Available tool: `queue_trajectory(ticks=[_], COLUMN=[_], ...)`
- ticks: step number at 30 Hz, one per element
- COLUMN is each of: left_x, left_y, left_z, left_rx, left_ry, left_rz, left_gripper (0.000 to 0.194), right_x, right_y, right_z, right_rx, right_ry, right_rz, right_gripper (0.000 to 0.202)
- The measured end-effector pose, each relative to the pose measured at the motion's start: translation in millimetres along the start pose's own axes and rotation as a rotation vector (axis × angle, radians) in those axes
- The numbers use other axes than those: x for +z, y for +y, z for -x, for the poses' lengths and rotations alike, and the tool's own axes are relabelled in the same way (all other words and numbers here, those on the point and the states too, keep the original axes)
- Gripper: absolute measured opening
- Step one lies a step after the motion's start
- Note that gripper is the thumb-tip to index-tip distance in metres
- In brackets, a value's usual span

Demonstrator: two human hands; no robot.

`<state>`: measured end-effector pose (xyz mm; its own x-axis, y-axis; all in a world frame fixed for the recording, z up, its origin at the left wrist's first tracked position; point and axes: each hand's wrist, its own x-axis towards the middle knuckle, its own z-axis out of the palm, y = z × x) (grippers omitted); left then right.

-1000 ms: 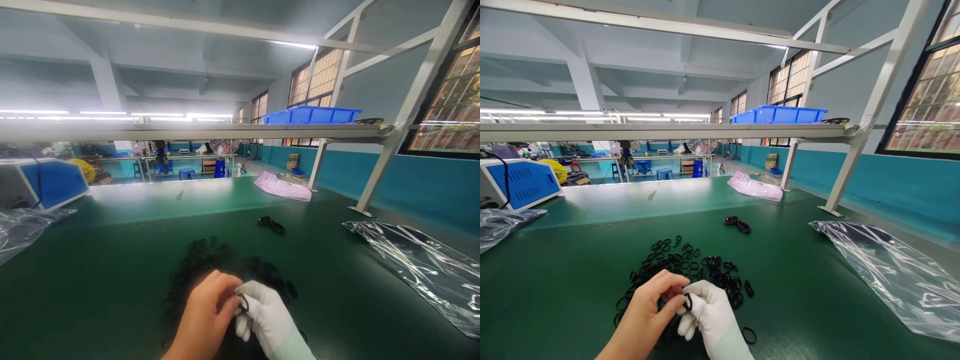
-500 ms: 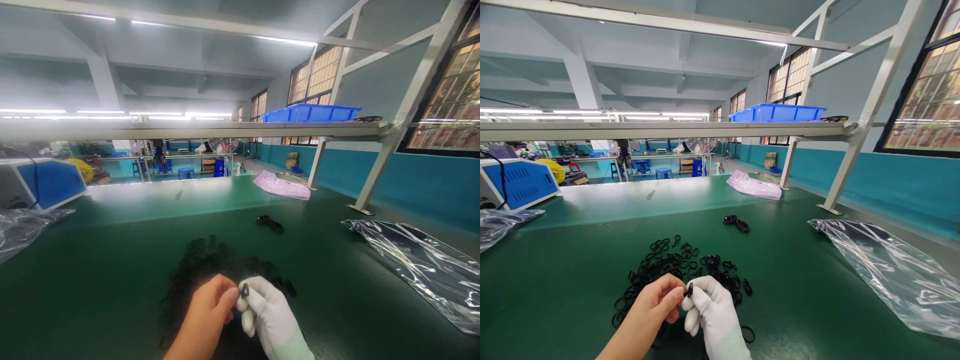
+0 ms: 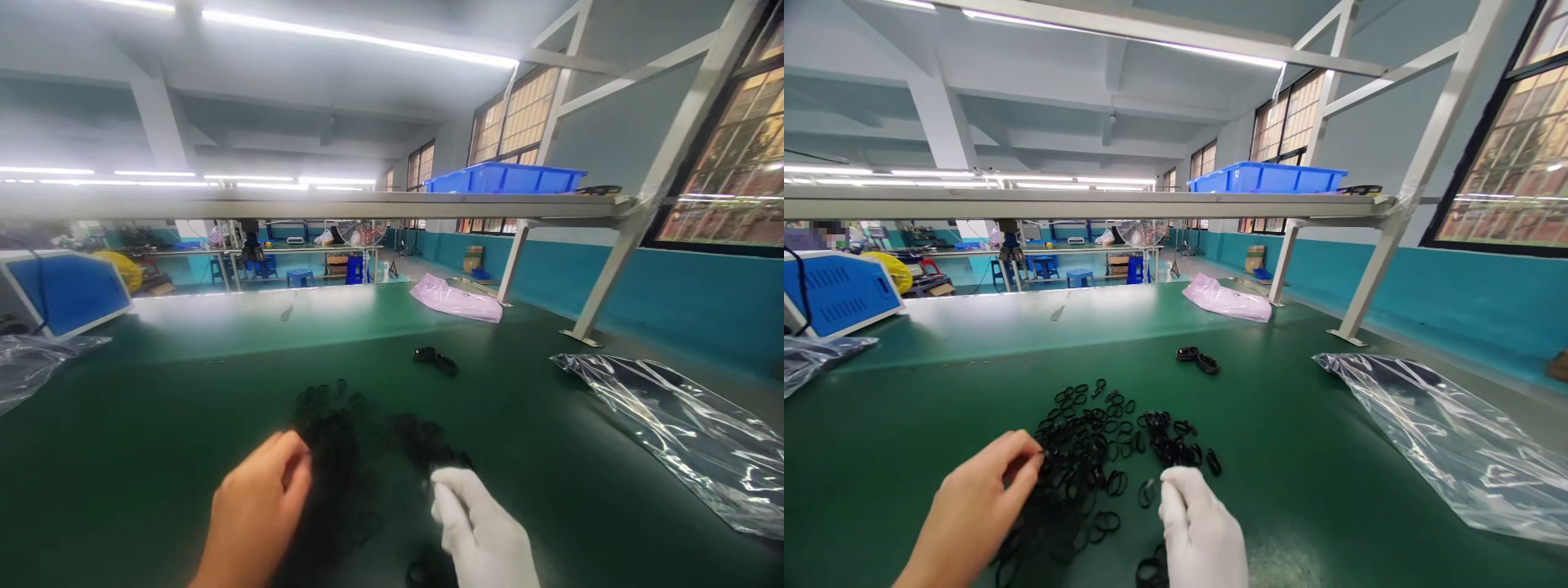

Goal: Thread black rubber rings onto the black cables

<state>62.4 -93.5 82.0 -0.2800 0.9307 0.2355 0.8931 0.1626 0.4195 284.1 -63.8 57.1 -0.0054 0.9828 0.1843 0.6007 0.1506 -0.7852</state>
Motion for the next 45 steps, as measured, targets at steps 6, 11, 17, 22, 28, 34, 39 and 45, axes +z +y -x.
queue_trajectory(ticks=[6,11,17,22,28,34,39,45], left_x=[9.5,56.4,102.7,97.1,51.7,23.9,18.8,28.9], left_y=[4.8,38.6,60.2,58.8,54.8,56.1,49.0,36.0], left_z=[-49.3,-77.8,-100.5,-101.6,-66.5,-28.4,1.0,21.5], left_rx=[0.095,0.176,0.227,0.248,0.265,0.231,0.283,0.281], left_ry=[-0.221,-0.207,-0.267,-0.223,-0.171,-0.164,-0.036,0.086], left_rz=[-0.301,-0.205,-0.155,-0.069,0.08,0.197,0.321,0.254], left_gripper=[0.019,0.013,0.012,0.014,0.015,0.015,0.014,0.019], right_x=[5.8,8.2,9.7,13.3,18.2,32.3,38.7,39.1], right_y=[0.1,-0.8,6.4,17.4,4.5,-16.0,-16.8,-23.2], right_z=[-38.3,-50.4,-57.3,-58.1,-56.1,-43.8,-32.4,-14.8], right_rx=[-0.125,-0.11,-0.059,-0.071,0.076,0.051,0.12,0.115], right_ry=[-0.249,-0.207,-0.062,-0.006,-0.19,-0.417,-0.487,-0.545], right_rz=[0.256,0.251,0.157,0.059,-0.316,-0.444,-0.562,-0.617], right_gripper=[0.023,0.029,0.033,0.033,0.037,0.02,0.028,0.031])
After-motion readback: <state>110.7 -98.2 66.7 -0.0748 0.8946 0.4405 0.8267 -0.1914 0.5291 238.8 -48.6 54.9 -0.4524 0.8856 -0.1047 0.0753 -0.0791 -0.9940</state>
